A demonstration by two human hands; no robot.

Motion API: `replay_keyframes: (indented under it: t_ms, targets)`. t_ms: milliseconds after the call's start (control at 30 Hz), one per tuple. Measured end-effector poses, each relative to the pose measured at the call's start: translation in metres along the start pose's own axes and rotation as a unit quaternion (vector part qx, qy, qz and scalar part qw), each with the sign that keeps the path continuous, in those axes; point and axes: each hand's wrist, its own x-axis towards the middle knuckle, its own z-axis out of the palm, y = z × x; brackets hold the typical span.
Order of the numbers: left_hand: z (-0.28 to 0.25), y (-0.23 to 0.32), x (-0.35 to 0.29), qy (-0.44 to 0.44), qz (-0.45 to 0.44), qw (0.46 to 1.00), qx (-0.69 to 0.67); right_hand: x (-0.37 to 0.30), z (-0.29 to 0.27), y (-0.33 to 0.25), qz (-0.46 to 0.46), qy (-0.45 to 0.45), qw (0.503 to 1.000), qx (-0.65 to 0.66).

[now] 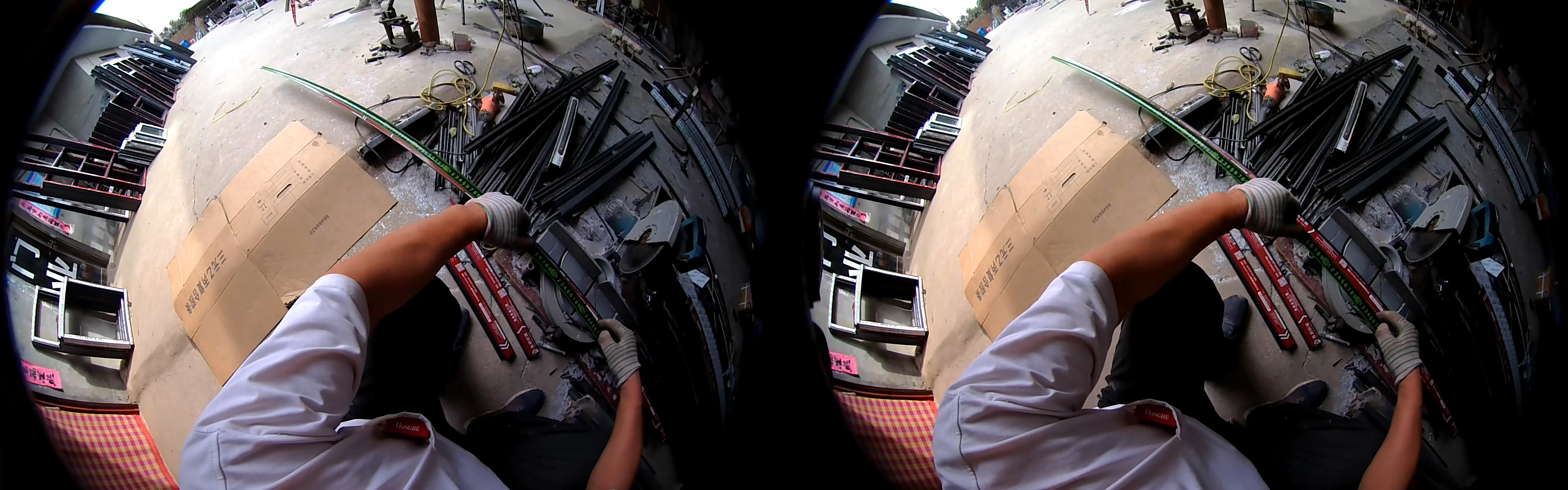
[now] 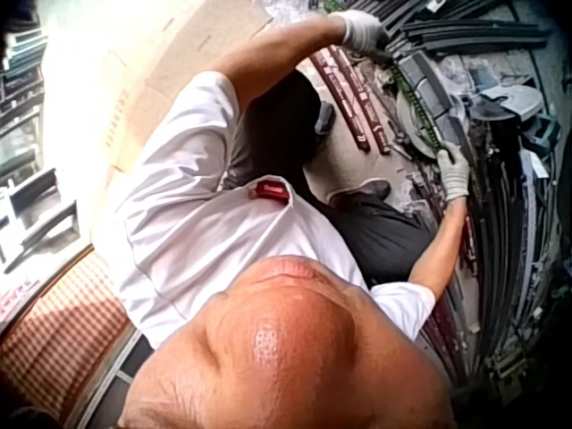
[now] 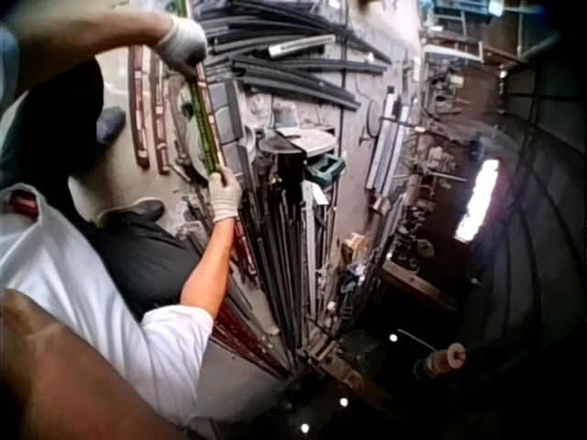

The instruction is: The person measures a long metal profile with a tape measure, marks a cut line with a marker, and cuts the profile using a chop saw. The person then picks up the cut piece and walks to another area.

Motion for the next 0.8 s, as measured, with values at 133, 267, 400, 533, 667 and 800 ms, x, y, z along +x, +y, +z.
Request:
replay_keyframes:
  t_ms: [133, 267, 400, 533, 667, 800]
  targets:
    - [-0.006, 0.003, 0.003, -0.016, -0.022, 1.0, -0.009, -0.001, -0.006, 0.018, 0.014, 0.004, 1.0, 0.006]
    - [-0.006, -0.003, 0.004, -0.021, -0.033, 0.999, -0.021, -0.003, -0.007, 0.027, 0.02, 0.005, 1.0, 0.011]
    - [-0.002, -0.011, 0.008, -0.01, -0.04, 0.999, -0.006, -0.005, -0.007, 0.026, 0.036, 0.007, 0.999, 0.0]
    - [-0.001, -0.013, 0.015, -0.01, -0.032, 0.999, 0.002, -0.005, -0.009, 0.039, 0.038, 0.012, 0.999, -0.001]
    - [0.008, -0.023, 0.021, -0.01, -0.033, 0.999, -0.005, -0.003, -0.003, 0.039, 0.057, 0.01, 0.998, -0.006]
    - [0.013, -0.029, 0.029, -0.004, -0.025, 1.0, 0.0, 0.001, -0.001, 0.046, 0.051, 0.01, 0.999, -0.016]
